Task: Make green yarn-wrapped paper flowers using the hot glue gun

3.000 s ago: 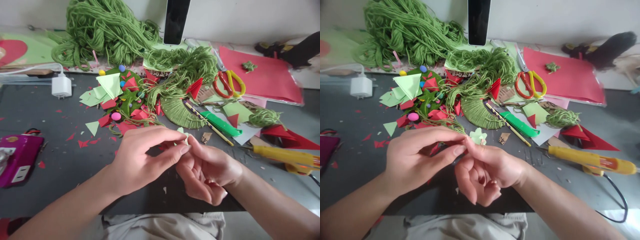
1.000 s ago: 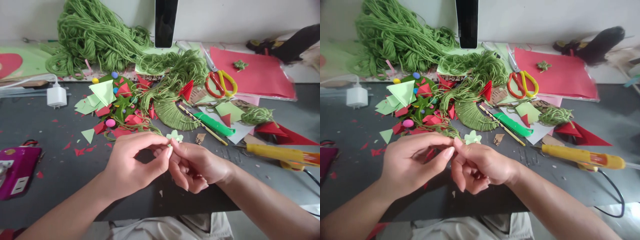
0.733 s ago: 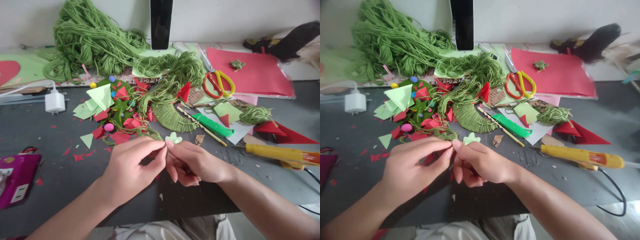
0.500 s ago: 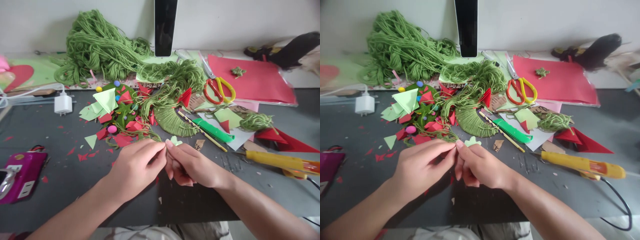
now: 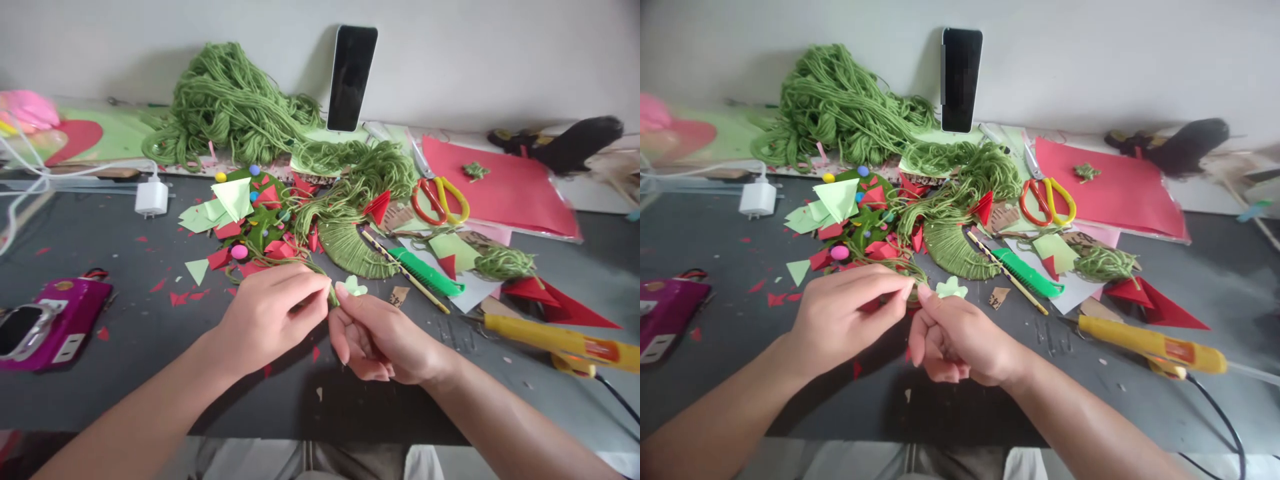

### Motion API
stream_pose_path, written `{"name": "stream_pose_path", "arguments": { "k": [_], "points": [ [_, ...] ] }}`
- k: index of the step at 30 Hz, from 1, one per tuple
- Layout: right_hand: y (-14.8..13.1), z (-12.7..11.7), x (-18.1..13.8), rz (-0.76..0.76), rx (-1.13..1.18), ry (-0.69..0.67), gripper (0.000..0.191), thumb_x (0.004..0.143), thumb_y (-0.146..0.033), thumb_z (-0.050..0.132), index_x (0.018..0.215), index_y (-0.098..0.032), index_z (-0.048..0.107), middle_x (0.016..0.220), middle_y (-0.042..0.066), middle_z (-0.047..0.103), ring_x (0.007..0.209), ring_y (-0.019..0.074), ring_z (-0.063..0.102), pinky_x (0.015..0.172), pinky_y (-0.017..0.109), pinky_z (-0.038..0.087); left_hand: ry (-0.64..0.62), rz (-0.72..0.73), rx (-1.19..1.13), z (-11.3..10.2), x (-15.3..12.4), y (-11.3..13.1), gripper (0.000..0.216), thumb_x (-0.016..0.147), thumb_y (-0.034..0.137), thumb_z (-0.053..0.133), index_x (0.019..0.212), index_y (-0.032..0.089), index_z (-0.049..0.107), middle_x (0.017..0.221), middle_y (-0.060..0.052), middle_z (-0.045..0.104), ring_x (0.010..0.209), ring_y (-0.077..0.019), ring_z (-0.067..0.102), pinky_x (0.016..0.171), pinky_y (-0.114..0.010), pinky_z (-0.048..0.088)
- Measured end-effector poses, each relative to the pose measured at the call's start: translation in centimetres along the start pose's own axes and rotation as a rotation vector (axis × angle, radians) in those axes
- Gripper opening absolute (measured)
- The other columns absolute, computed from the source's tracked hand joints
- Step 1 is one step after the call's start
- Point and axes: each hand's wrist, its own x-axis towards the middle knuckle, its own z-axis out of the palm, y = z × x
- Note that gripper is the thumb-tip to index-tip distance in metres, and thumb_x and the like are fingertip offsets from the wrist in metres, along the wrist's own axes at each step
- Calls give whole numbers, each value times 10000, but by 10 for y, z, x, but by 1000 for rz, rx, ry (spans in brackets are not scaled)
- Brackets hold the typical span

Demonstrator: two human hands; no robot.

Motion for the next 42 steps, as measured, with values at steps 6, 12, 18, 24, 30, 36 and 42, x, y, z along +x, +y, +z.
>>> {"name": "stream_pose_path", "arguments": {
  "k": [6,12,18,24,30,36,42],
  "points": [
    [-7,-2,-4,-211,4,49,367,958,-495,673,870,-142,630,506,-59,524,399,47,353,415,187,209,11,-102,-3,-17,5,-15,143,910,112,605,804,201,640,739,10,715,633,-106,630,641,-225,506],
    [-23,-12,-15,-453,-64,268,354,883,-447,792,804,-154,609,541,-52,541,484,63,439,497,202,322,-44,-145,81,-26,6,-35,338,976,216,560,642,201,514,558,30,512,515,-103,428,526,-267,362],
    [-22,-29,-12,-554,-151,438,407,740,-449,919,713,-168,626,564,-6,653,480,70,505,497,210,383,-217,-172,13,-17,0,-39,155,983,289,602,990,181,713,874,-27,706,723,-130,632,693,-267,509],
    [-18,-36,-4,-613,-210,499,439,655,-476,960,658,-194,624,568,6,683,490,88,513,502,231,388,-365,-92,102,-4,-6,-41,361,950,404,695,1217,165,743,1206,-126,674,1108,-266,657,1011,-459,535],
    [-18,-33,-5,-750,-492,620,385,761,-566,851,750,-192,758,684,23,728,610,138,582,605,285,456,-363,-132,-19,-6,-1,-35,124,967,243,628,879,189,697,1073,-77,701,1039,-232,665,963,-401,527],
    [-25,-25,-3,-773,-847,635,479,983,-585,574,823,-186,787,804,77,767,782,213,690,728,340,543,-275,-350,-194,-9,0,-27,168,1032,354,564,1012,208,645,974,-20,740,886,-176,701,821,-308,519],
    [-31,-15,16,-756,-804,430,461,852,-420,775,1263,-213,753,1205,107,791,1035,254,747,869,386,605,-181,-385,-290,-3,-2,-29,199,1030,396,583,1090,215,642,974,-20,749,908,-170,717,801,-283,535]
  ]
}}
